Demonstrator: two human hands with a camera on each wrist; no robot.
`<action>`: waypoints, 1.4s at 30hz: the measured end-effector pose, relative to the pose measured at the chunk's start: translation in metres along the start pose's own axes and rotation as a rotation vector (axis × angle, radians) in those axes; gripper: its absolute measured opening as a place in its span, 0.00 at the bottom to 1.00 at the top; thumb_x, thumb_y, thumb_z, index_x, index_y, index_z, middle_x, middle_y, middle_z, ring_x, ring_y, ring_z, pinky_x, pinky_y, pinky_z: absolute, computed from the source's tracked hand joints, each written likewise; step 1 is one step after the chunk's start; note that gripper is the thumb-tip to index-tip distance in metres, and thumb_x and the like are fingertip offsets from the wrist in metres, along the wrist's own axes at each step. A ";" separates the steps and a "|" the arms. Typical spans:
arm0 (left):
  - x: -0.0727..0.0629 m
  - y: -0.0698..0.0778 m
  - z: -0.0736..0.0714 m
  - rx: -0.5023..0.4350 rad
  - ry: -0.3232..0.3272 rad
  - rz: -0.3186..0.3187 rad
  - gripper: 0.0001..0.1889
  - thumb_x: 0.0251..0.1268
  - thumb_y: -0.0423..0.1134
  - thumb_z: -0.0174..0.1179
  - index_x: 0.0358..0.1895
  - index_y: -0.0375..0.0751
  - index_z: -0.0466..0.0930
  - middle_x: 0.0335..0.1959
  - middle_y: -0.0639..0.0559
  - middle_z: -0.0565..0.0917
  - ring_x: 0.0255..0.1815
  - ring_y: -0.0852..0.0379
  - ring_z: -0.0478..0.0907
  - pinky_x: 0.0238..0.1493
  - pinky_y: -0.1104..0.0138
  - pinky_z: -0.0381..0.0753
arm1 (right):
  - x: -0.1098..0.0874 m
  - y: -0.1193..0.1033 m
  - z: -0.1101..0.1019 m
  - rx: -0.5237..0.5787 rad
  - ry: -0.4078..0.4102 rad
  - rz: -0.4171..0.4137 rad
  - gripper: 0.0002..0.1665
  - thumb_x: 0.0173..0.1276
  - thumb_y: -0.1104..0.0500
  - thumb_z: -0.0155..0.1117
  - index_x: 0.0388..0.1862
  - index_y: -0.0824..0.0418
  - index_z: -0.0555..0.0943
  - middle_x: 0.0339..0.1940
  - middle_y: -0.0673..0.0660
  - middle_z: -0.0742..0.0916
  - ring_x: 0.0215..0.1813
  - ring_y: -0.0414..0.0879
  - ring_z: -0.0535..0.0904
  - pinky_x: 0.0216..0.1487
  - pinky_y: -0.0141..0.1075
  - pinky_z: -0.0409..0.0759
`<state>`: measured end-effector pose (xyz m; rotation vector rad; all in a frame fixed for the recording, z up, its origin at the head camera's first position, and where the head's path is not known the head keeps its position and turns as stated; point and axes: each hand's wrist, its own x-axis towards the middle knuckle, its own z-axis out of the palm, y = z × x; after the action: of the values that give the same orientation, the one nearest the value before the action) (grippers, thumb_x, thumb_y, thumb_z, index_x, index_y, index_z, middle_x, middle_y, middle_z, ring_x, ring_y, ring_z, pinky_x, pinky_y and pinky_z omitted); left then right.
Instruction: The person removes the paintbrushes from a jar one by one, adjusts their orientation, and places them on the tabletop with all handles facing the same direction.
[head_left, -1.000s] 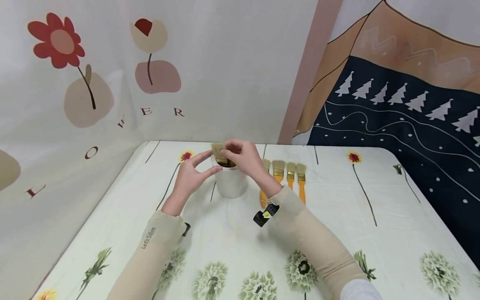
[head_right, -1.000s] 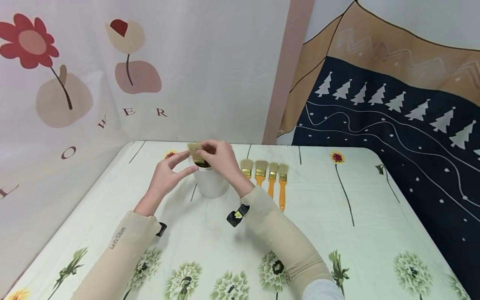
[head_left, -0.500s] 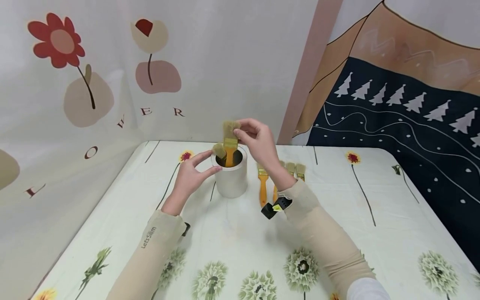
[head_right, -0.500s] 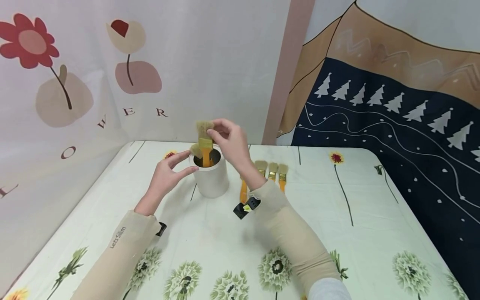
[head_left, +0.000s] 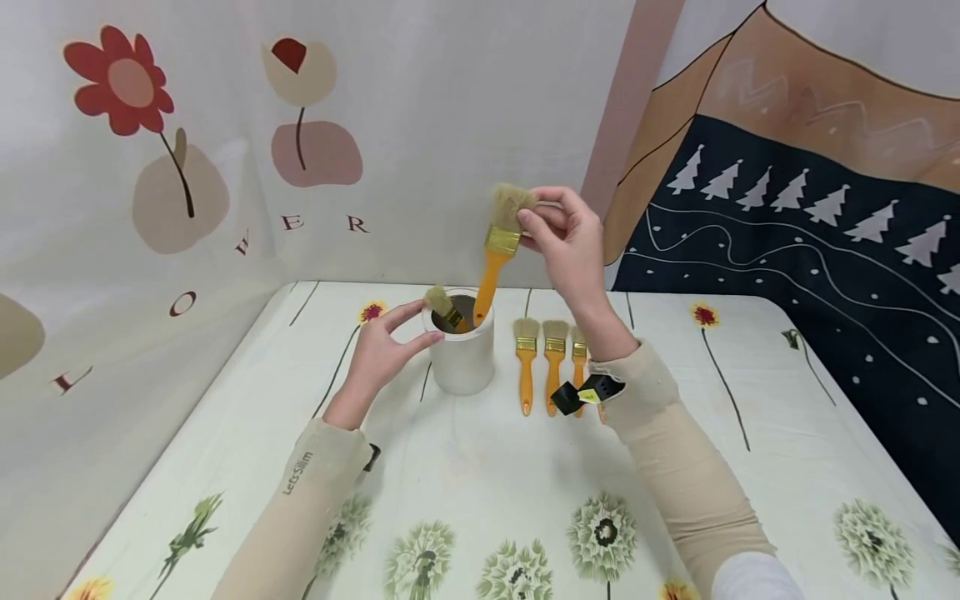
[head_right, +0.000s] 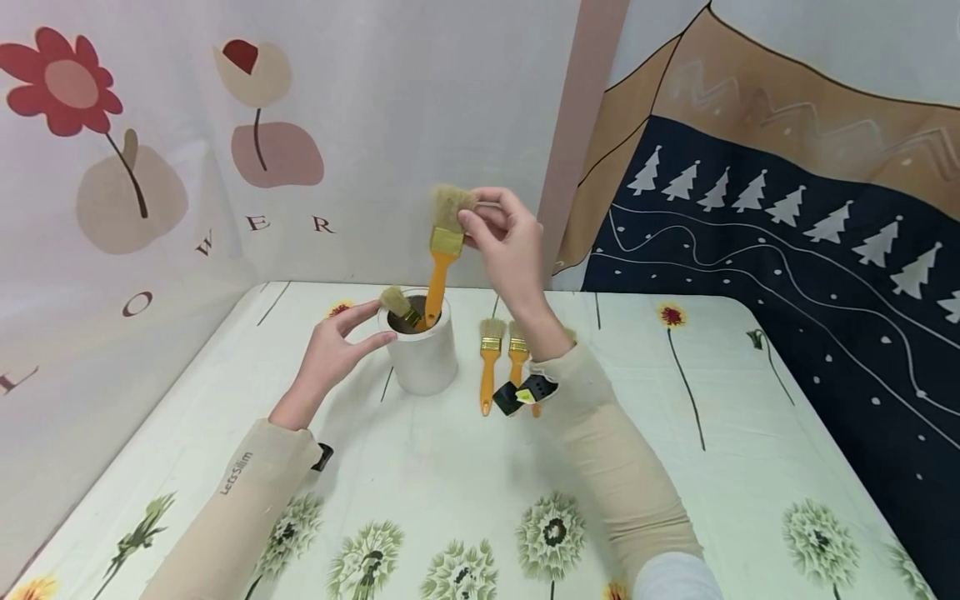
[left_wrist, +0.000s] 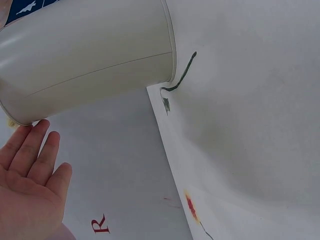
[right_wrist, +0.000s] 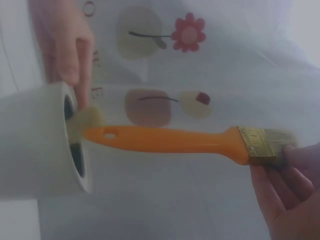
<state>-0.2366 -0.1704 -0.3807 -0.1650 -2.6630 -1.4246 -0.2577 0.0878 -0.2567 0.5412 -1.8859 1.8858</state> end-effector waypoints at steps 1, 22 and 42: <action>0.000 0.000 0.000 0.002 0.000 0.000 0.37 0.58 0.56 0.71 0.71 0.50 0.72 0.72 0.48 0.74 0.77 0.48 0.64 0.76 0.43 0.61 | 0.001 -0.001 -0.003 0.001 0.008 -0.005 0.14 0.70 0.66 0.64 0.53 0.69 0.78 0.45 0.62 0.90 0.40 0.35 0.88 0.45 0.34 0.88; 0.001 0.001 -0.001 -0.007 0.009 0.019 0.36 0.58 0.55 0.72 0.70 0.49 0.73 0.71 0.48 0.75 0.77 0.49 0.65 0.76 0.46 0.62 | -0.006 0.014 -0.111 -0.153 0.211 0.126 0.10 0.67 0.63 0.68 0.46 0.59 0.86 0.35 0.37 0.90 0.40 0.32 0.87 0.42 0.22 0.84; -0.001 0.002 -0.002 -0.005 -0.006 0.008 0.37 0.58 0.54 0.71 0.71 0.48 0.72 0.72 0.47 0.74 0.78 0.47 0.64 0.76 0.43 0.61 | -0.037 0.094 -0.170 -0.443 0.144 0.525 0.17 0.73 0.57 0.62 0.57 0.64 0.79 0.25 0.27 0.82 0.32 0.23 0.81 0.37 0.21 0.84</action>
<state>-0.2351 -0.1711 -0.3779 -0.1798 -2.6604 -1.4310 -0.2753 0.2577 -0.3565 -0.2485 -2.4042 1.6340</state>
